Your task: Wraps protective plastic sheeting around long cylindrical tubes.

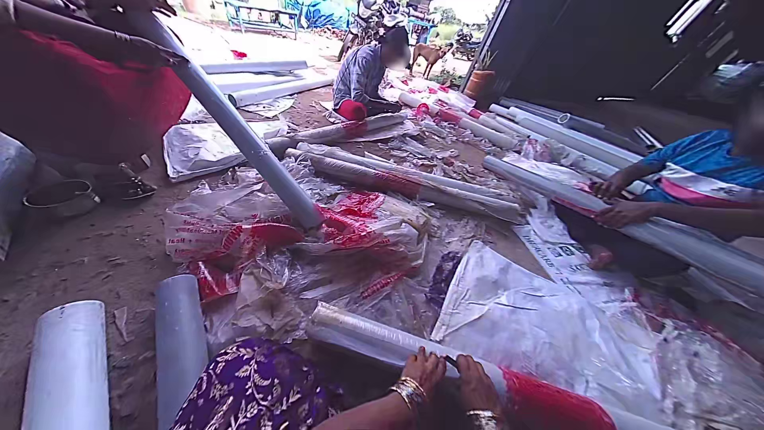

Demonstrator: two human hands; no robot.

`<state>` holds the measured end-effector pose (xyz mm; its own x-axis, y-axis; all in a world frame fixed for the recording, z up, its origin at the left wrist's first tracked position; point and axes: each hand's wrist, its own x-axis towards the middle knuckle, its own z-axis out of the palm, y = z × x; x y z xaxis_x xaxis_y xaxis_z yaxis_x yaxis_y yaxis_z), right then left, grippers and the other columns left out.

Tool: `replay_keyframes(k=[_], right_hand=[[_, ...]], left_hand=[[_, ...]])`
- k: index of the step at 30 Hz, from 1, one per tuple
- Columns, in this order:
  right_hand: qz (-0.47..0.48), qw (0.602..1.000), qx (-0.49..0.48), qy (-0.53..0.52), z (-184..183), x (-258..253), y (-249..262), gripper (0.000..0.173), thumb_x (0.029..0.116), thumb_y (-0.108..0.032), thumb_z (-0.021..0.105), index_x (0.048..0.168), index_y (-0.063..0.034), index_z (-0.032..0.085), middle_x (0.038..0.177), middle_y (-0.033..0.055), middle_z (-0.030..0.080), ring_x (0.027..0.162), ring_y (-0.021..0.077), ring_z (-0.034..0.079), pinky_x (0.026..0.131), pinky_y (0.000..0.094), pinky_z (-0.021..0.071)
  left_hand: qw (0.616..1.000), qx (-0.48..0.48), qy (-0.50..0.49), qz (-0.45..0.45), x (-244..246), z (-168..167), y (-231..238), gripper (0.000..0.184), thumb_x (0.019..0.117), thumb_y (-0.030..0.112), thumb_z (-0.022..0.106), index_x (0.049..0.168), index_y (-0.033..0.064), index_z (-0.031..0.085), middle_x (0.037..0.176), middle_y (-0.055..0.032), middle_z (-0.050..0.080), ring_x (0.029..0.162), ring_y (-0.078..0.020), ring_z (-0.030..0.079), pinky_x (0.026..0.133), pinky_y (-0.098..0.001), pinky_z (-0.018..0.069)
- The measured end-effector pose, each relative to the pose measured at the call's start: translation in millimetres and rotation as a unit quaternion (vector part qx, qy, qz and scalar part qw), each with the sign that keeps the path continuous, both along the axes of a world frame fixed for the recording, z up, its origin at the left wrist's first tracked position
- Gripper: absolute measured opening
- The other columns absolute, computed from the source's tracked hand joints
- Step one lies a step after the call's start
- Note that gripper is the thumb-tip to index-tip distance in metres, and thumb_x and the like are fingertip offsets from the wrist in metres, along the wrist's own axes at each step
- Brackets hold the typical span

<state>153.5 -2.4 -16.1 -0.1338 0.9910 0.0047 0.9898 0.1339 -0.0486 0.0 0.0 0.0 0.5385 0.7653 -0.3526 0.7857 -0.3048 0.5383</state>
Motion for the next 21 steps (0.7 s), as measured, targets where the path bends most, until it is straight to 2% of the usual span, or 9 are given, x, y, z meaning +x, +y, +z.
replay_keyframes(k=[3, 7, 11, 13, 15, 17, 19, 21], right_hand=[[-0.036, 0.992, -0.118, -0.020, 12.8, -0.8, 13.7, 0.033, 0.0907, 0.005, 0.068, 0.123, 0.0096, 0.064, 0.123, 0.0283, 0.067, 0.119, 0.0443, 0.064, 0.100, 0.0527, 0.0513], [-0.059, 0.985, -0.160, -0.020, 19.3, -3.1, 17.5, 0.032, 0.0933, 0.004, 0.066, 0.125, 0.0082, 0.063, 0.123, 0.0271, 0.067, 0.120, 0.0415, 0.065, 0.103, 0.0495, 0.0502], [-0.058, 0.995, -0.084, 0.002, 15.5, -3.4, 4.2, 0.025, 0.0892, 0.006, 0.069, 0.114, 0.0108, 0.068, 0.113, 0.0295, 0.070, 0.111, 0.0451, 0.068, 0.096, 0.0529, 0.0537], [-0.060, 0.997, -0.036, 0.025, 4.9, -5.0, -15.0, 0.022, 0.0865, 0.010, 0.068, 0.108, 0.0121, 0.069, 0.108, 0.0311, 0.070, 0.106, 0.0469, 0.069, 0.091, 0.0547, 0.0553], [-0.066, 0.995, 0.047, 0.060, -8.0, -1.7, -20.2, 0.018, 0.0821, 0.013, 0.067, 0.100, 0.0133, 0.070, 0.100, 0.0324, 0.070, 0.096, 0.0490, 0.071, 0.081, 0.0574, 0.0578], [-0.082, 0.988, 0.092, 0.091, -14.6, -2.4, -23.8, 0.016, 0.0814, 0.014, 0.067, 0.097, 0.0145, 0.070, 0.099, 0.0339, 0.070, 0.093, 0.0501, 0.071, 0.080, 0.0586, 0.0577], [-0.078, 0.983, 0.128, 0.105, -17.4, -1.6, -23.1, 0.013, 0.0812, 0.014, 0.067, 0.094, 0.0151, 0.070, 0.097, 0.0332, 0.070, 0.092, 0.0498, 0.072, 0.080, 0.0575, 0.0581], [-0.070, 0.981, 0.147, 0.106, -17.2, -3.1, -21.4, 0.012, 0.0807, 0.013, 0.068, 0.093, 0.0149, 0.069, 0.097, 0.0324, 0.070, 0.093, 0.0505, 0.071, 0.080, 0.0581, 0.0574]], left_hand=[[1.000, 0.009, 0.011, -0.004, 2.8, -0.2, -1.7, 0.042, 0.1039, -0.009, 0.041, 0.145, -0.0049, 0.050, 0.155, -0.0259, 0.047, 0.147, -0.0501, 0.038, 0.110, -0.0626, 0.0436], [0.999, 0.030, 0.015, -0.010, 3.8, -1.3, -3.5, 0.041, 0.1044, -0.009, 0.040, 0.143, -0.0045, 0.052, 0.153, -0.0283, 0.048, 0.145, -0.0525, 0.040, 0.107, -0.0629, 0.0456], [0.998, 0.055, 0.023, -0.006, 6.2, 0.4, -3.2, 0.038, 0.1065, -0.005, 0.038, 0.142, -0.0051, 0.053, 0.152, -0.0296, 0.048, 0.143, -0.0534, 0.043, 0.107, -0.0618, 0.0466], [0.999, 0.035, 0.039, -0.011, 6.4, -0.8, -9.9, 0.039, 0.1069, -0.005, 0.037, 0.144, -0.0048, 0.050, 0.155, -0.0290, 0.045, 0.145, -0.0527, 0.040, 0.109, -0.0617, 0.0451], [0.998, 0.042, 0.044, -0.011, 9.6, -0.2, -6.7, 0.040, 0.1065, -0.006, 0.037, 0.145, -0.0043, 0.049, 0.155, -0.0286, 0.044, 0.146, -0.0525, 0.039, 0.109, -0.0609, 0.0450], [0.998, 0.055, 0.035, -0.001, 10.9, -2.9, -7.5, 0.042, 0.1064, -0.005, 0.038, 0.146, -0.0008, 0.050, 0.155, -0.0284, 0.045, 0.145, -0.0532, 0.040, 0.109, -0.0613, 0.0455], [0.998, 0.043, 0.041, -0.010, 11.9, -2.6, -6.1, 0.051, 0.1064, -0.005, 0.038, 0.156, 0.0071, 0.042, 0.157, -0.0296, 0.041, 0.146, -0.0556, 0.036, 0.110, -0.0633, 0.0431], [0.998, 0.030, 0.050, -0.018, 11.8, -3.9, -4.4, 0.056, 0.1055, -0.007, 0.039, 0.159, 0.0105, 0.039, 0.160, -0.0306, 0.037, 0.147, -0.0578, 0.033, 0.113, -0.0645, 0.0398]])
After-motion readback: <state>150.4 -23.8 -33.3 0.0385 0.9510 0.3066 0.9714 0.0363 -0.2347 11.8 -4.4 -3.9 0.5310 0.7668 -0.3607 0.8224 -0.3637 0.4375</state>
